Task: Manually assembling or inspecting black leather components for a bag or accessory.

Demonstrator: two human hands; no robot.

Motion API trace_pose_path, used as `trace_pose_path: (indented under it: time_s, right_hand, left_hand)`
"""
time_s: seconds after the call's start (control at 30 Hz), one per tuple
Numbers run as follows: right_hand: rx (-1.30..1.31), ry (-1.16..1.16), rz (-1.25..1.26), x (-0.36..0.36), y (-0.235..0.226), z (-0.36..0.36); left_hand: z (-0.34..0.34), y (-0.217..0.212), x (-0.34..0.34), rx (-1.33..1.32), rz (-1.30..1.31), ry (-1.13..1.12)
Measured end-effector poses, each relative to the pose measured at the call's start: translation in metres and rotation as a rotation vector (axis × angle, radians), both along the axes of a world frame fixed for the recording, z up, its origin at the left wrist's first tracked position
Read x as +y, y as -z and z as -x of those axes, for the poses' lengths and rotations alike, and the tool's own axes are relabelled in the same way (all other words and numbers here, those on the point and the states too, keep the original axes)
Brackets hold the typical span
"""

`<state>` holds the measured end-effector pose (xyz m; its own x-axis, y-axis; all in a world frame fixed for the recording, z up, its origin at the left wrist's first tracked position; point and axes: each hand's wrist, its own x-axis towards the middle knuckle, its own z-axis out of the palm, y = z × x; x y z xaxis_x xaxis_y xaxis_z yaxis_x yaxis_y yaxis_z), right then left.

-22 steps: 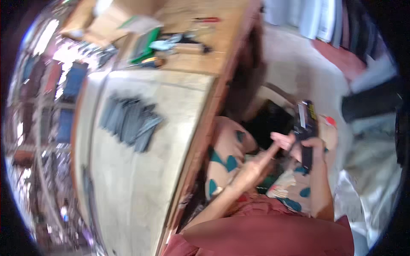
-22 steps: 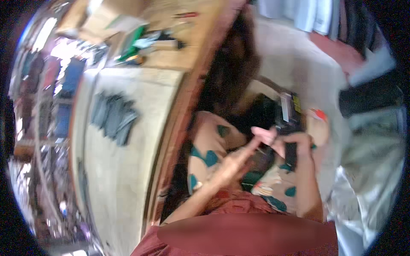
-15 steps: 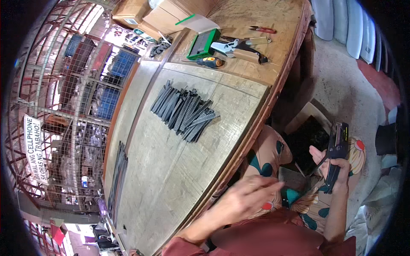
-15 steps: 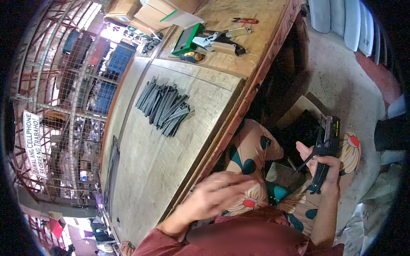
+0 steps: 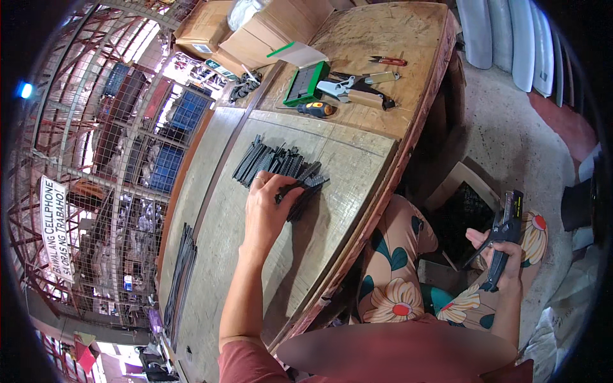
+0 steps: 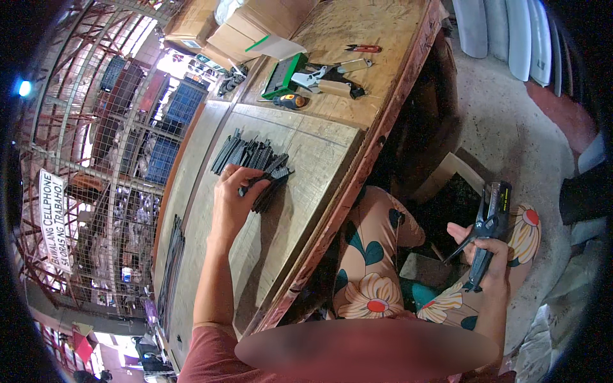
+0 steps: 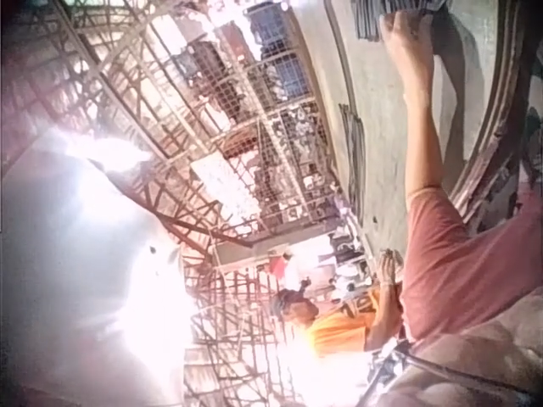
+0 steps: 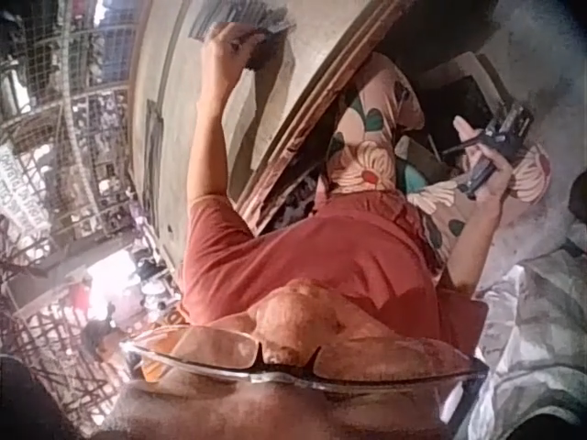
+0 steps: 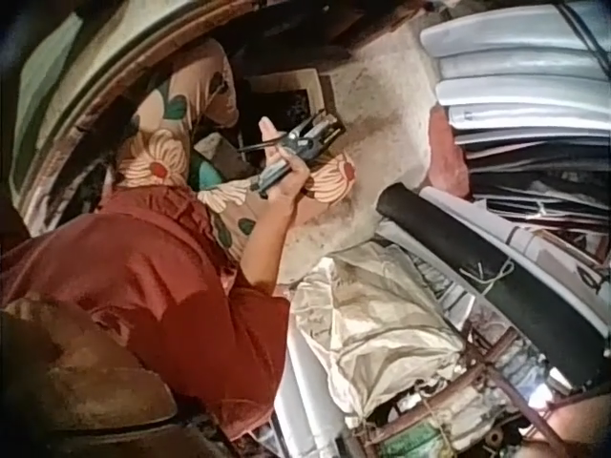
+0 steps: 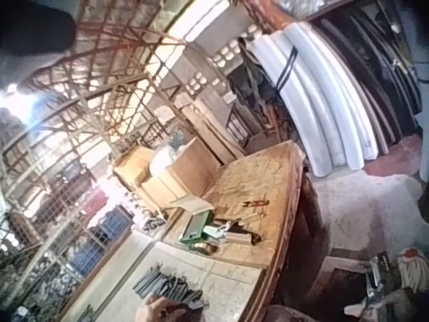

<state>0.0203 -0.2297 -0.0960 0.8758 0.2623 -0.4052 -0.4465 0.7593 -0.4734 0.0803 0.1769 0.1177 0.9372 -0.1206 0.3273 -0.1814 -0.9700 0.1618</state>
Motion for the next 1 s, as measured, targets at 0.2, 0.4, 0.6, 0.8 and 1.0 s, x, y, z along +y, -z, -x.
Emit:
trace_pose_path:
  time_s: [0.2, 0.4, 0.6, 0.8, 1.0]
  right_hand:
    - [-0.043, -0.01, -0.097, -0.01, 0.015, 0.006]
    - [-0.057, 0.014, -0.042, 0.003, 0.0, 0.004]
    - [-0.101, -0.037, -0.07, 0.005, -0.006, 0.003]
    - [-0.066, -0.016, -0.085, 0.004, -0.002, 0.005]
    - [-0.041, -0.002, -0.069, 0.004, -0.008, 0.006]
  left_hand:
    - [0.005, 0.001, -0.001, 0.056, 0.104, -0.1]
    - [0.016, -0.002, 0.006, 0.207, 0.152, -0.136]
    - [0.025, 0.001, -0.002, 0.19, 0.174, -0.087]
    - [0.021, 0.004, -0.015, 0.078, 0.111, -0.101]
    - [0.014, 0.008, -0.015, 0.019, -0.056, -0.045]
